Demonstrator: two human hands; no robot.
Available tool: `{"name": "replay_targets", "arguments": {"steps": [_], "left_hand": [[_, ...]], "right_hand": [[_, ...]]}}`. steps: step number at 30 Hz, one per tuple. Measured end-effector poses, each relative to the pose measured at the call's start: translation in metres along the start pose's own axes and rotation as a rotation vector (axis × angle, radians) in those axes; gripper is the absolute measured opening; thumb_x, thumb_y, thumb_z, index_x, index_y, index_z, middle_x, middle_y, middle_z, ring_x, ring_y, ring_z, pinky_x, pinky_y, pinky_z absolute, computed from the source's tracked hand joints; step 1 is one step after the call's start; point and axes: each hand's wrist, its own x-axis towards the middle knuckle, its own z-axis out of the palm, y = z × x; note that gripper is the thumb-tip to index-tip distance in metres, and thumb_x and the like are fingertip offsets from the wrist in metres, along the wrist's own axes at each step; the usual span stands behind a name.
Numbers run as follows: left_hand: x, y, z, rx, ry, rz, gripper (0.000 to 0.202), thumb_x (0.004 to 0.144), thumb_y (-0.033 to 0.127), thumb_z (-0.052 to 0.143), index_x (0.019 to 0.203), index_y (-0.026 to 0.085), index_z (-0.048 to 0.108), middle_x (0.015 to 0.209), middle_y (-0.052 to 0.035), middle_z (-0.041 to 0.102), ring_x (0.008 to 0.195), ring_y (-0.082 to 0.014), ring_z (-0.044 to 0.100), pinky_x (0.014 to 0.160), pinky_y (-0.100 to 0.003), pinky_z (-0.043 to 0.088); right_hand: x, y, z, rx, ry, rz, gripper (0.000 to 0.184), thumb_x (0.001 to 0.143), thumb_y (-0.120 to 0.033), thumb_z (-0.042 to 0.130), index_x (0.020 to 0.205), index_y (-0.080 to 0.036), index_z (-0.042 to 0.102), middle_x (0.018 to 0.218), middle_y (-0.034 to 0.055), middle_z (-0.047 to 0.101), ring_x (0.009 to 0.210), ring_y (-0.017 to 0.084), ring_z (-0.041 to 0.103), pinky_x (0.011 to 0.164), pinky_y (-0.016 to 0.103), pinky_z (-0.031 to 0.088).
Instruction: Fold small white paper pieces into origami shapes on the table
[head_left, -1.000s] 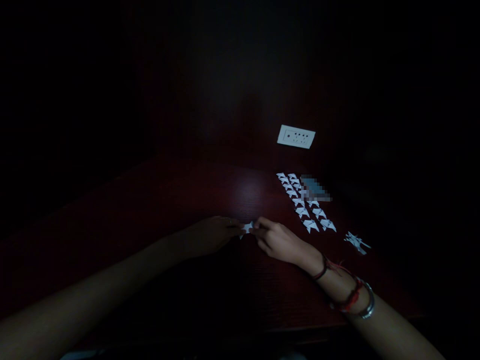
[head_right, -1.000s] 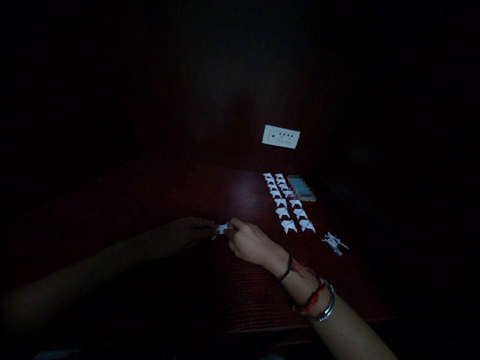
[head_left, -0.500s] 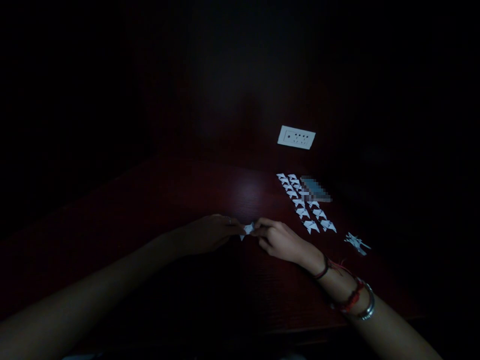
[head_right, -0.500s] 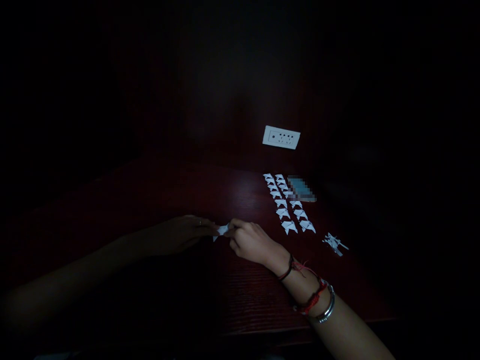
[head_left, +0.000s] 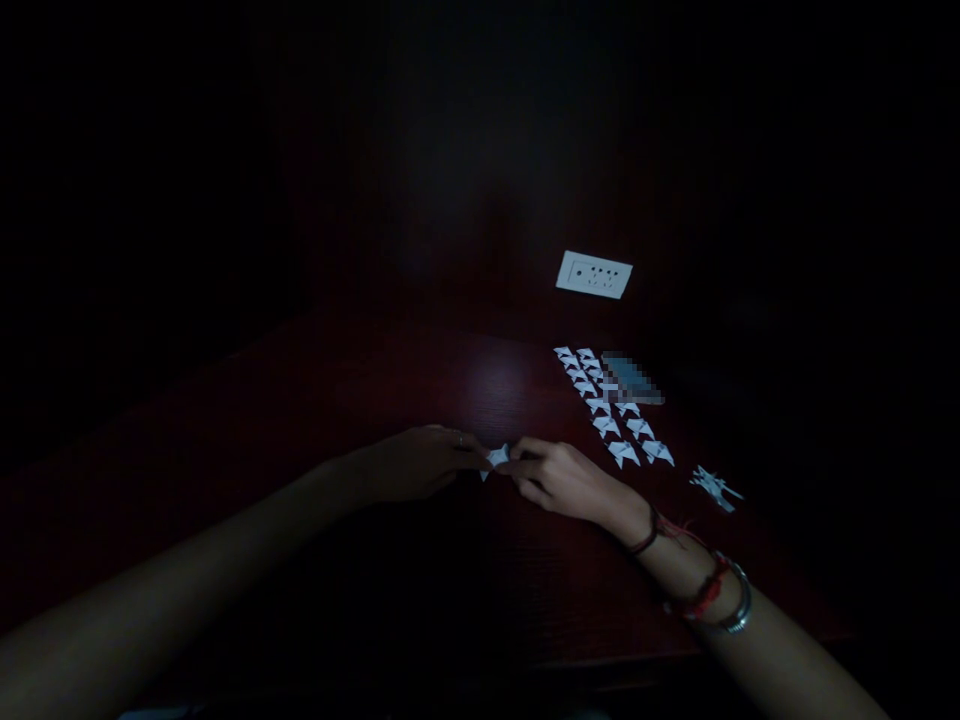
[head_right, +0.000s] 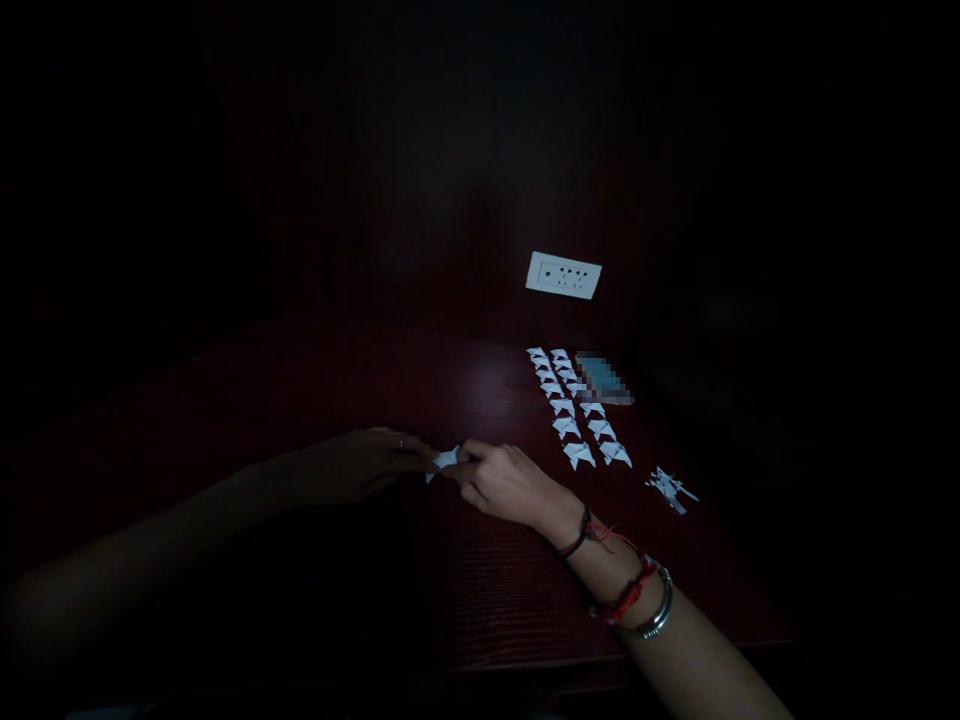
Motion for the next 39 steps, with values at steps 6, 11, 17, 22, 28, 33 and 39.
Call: {"name": "replay_targets", "arguments": {"steps": [6, 11, 17, 22, 28, 33, 39], "left_hand": [[0.0031, 0.0017, 0.0001, -0.008, -0.007, -0.011, 0.041, 0.078, 0.010, 0.041, 0.113, 0.030, 0.044, 0.110, 0.0014, 0.051, 0.095, -0.0150, 0.049, 0.084, -0.028, 0.034], [0.0023, 0.0029, -0.0009, -0.017, 0.011, -0.022, 0.037, 0.078, 0.011, 0.041, 0.111, 0.029, 0.046, 0.109, 0.0009, 0.051, 0.095, -0.0150, 0.049, 0.083, -0.027, 0.034], [0.0018, 0.0048, -0.0007, -0.011, 0.012, 0.000, 0.038, 0.079, 0.011, 0.040, 0.111, 0.030, 0.046, 0.112, 0.0005, 0.049, 0.098, -0.0155, 0.047, 0.085, -0.029, 0.033], [0.0023, 0.0058, -0.0009, -0.025, 0.026, -0.019, 0.039, 0.077, 0.008, 0.041, 0.109, 0.029, 0.048, 0.111, 0.0005, 0.050, 0.098, -0.0152, 0.047, 0.084, -0.028, 0.034], [0.0019, 0.0024, 0.0019, -0.032, 0.021, -0.006, 0.041, 0.076, 0.008, 0.041, 0.111, 0.029, 0.046, 0.111, 0.0010, 0.050, 0.098, -0.0150, 0.047, 0.085, -0.029, 0.034], [0.0009, 0.0019, 0.0023, -0.036, 0.009, -0.013, 0.043, 0.076, 0.008, 0.041, 0.113, 0.030, 0.044, 0.113, 0.0010, 0.049, 0.100, -0.0158, 0.046, 0.085, -0.030, 0.033], [0.0005, 0.0034, -0.0015, -0.040, -0.019, -0.015, 0.042, 0.077, 0.007, 0.039, 0.113, 0.029, 0.044, 0.114, 0.0003, 0.047, 0.100, -0.0154, 0.045, 0.086, -0.030, 0.033]], "right_hand": [[-0.0002, -0.0001, -0.0016, 0.005, 0.002, 0.006, 0.028, 0.078, -0.016, 0.040, 0.100, -0.018, 0.056, 0.096, 0.0053, 0.051, 0.080, 0.012, 0.052, 0.072, 0.025, 0.041], [-0.0013, 0.0025, -0.0003, 0.054, 0.019, -0.003, 0.029, 0.077, -0.015, 0.041, 0.101, -0.018, 0.056, 0.100, 0.0044, 0.051, 0.083, 0.012, 0.052, 0.075, 0.024, 0.041], [0.0000, 0.0021, -0.0003, 0.052, 0.019, 0.009, 0.029, 0.077, -0.015, 0.041, 0.101, -0.018, 0.055, 0.097, 0.0045, 0.052, 0.084, 0.012, 0.052, 0.076, 0.025, 0.041], [0.0009, 0.0011, -0.0021, 0.039, 0.008, 0.009, 0.025, 0.078, -0.015, 0.040, 0.094, -0.015, 0.058, 0.098, 0.0051, 0.053, 0.085, 0.013, 0.052, 0.077, 0.025, 0.041], [-0.0004, 0.0003, -0.0005, 0.064, 0.050, 0.010, 0.026, 0.077, -0.014, 0.040, 0.096, -0.015, 0.057, 0.098, 0.0053, 0.055, 0.085, 0.012, 0.053, 0.077, 0.025, 0.041], [-0.0010, 0.0016, 0.0007, 0.018, 0.030, -0.008, 0.024, 0.077, -0.015, 0.040, 0.093, -0.014, 0.059, 0.097, 0.0058, 0.054, 0.084, 0.013, 0.053, 0.075, 0.025, 0.042], [-0.0010, 0.0014, -0.0004, 0.017, 0.029, -0.005, 0.024, 0.077, -0.016, 0.040, 0.091, -0.014, 0.059, 0.092, 0.0060, 0.055, 0.080, 0.013, 0.053, 0.072, 0.025, 0.042]]}}
